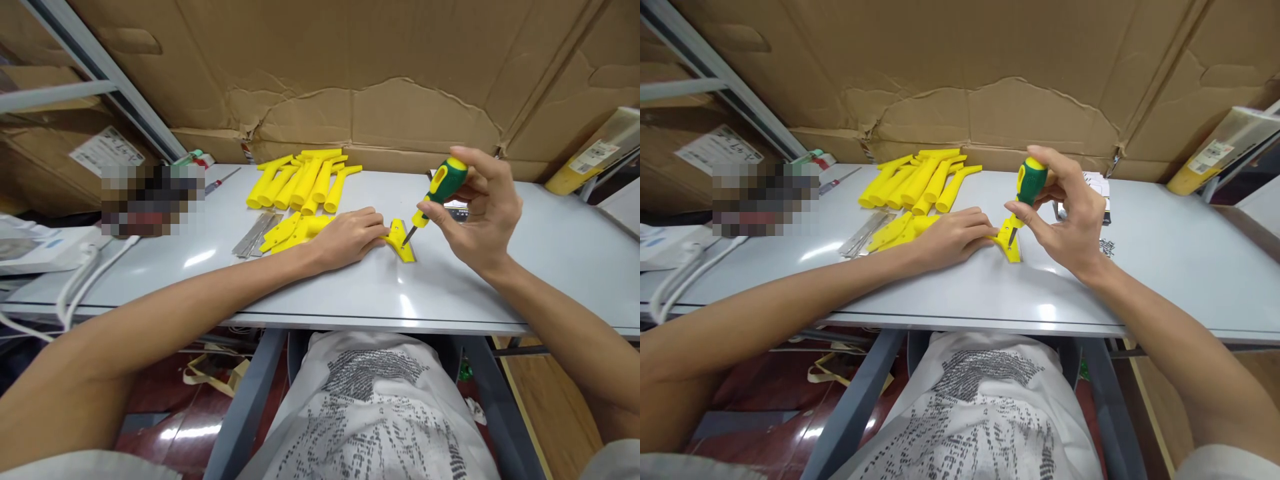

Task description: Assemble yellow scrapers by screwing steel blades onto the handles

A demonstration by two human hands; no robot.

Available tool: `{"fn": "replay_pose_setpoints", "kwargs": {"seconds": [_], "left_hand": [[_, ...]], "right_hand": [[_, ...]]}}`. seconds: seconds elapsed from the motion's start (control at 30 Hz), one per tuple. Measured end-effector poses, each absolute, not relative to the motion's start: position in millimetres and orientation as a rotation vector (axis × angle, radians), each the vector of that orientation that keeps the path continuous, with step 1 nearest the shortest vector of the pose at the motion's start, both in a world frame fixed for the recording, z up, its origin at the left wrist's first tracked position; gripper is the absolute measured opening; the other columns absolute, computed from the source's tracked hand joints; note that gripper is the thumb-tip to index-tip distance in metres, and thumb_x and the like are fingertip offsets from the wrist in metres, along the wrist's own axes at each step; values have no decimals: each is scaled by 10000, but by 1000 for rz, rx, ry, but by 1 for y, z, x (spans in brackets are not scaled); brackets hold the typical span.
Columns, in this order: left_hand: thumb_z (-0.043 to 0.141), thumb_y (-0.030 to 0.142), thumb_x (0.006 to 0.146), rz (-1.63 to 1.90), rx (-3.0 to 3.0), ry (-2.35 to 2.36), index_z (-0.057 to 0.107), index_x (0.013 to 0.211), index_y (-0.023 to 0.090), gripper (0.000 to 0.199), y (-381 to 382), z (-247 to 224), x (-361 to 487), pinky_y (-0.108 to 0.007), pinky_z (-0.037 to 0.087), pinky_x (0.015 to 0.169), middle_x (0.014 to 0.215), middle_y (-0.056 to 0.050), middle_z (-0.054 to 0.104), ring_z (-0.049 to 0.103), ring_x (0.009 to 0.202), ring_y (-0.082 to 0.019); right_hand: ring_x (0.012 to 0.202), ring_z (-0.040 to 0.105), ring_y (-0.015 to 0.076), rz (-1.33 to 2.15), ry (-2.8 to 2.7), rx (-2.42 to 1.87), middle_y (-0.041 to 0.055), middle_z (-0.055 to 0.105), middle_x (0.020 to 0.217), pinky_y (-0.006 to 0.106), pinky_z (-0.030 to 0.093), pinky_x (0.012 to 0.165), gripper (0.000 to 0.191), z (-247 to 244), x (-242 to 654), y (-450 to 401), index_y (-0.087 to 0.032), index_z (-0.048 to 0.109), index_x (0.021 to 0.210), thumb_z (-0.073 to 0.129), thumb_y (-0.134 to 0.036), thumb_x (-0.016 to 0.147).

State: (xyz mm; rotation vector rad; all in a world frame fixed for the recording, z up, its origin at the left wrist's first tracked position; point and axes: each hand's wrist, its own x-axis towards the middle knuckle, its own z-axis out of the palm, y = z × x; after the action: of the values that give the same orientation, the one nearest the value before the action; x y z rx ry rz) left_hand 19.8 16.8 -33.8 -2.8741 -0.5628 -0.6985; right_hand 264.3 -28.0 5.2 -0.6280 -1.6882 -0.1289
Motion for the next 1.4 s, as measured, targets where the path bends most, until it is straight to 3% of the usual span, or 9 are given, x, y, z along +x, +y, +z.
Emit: {"fn": "replay_pose_setpoints", "kwargs": {"seconds": [0.13, 0.33, 0.5, 0.73, 1.1, 1.4], "left_hand": [[519, 302, 1134, -723, -2887, -554, 749, 1145, 125, 290, 17, -34, 20, -382, 554, 899, 1047, -116, 739, 648, 1025, -257], [549, 285, 1122, -821, -2972, -552, 734, 1172, 144, 238, 19, -34, 19, -377, 565, 930, 1069, -114, 732, 663, 1044, -244], [571, 276, 1113, -877, -2975, -549, 724, 1177, 138, 215, 19, -35, 19, -384, 572, 928, 1075, -115, 727, 673, 1040, -242], [580, 292, 1112, -893, -3007, -573, 723, 1170, 157, 205, 19, -35, 19, -387, 573, 935, 1074, -110, 728, 678, 1040, -237], [583, 297, 1112, -906, -2998, -553, 730, 1166, 136, 224, 19, -35, 18, -389, 582, 925, 1075, -115, 733, 685, 1033, -240], [563, 318, 1118, -894, -3021, -589, 725, 1158, 165, 226, 18, -34, 18, -400, 577, 930, 1083, -115, 732, 682, 1042, -244]], "right_hand": [[886, 755, 252, -89, -1632, -609, 21, 714, 1153, 423, 709, 685, 565, 8, 261, -35, -477, 640, 1411, 852, -515, 888], [1081, 782, 290, 342, -1749, -672, 50, 754, 1170, 480, 719, 819, 548, 10, 272, -25, -462, 494, 1530, 654, -595, 1023], [1073, 785, 296, 500, -1728, -668, 58, 770, 1183, 506, 715, 822, 552, 7, 278, -16, -449, 503, 1508, 670, -612, 1008], [983, 774, 273, 531, -1747, -652, 53, 735, 1100, 466, 702, 744, 525, 6, 277, -17, -398, 538, 1494, 706, -526, 1013], [935, 777, 247, 533, -1824, -602, 48, 756, 1221, 499, 713, 855, 541, 6, 277, -17, -411, 516, 1504, 675, -580, 1015], [947, 787, 250, 573, -1840, -559, 46, 773, 1211, 494, 718, 864, 506, 11, 278, -18, -399, 548, 1460, 714, -541, 1003]]}}
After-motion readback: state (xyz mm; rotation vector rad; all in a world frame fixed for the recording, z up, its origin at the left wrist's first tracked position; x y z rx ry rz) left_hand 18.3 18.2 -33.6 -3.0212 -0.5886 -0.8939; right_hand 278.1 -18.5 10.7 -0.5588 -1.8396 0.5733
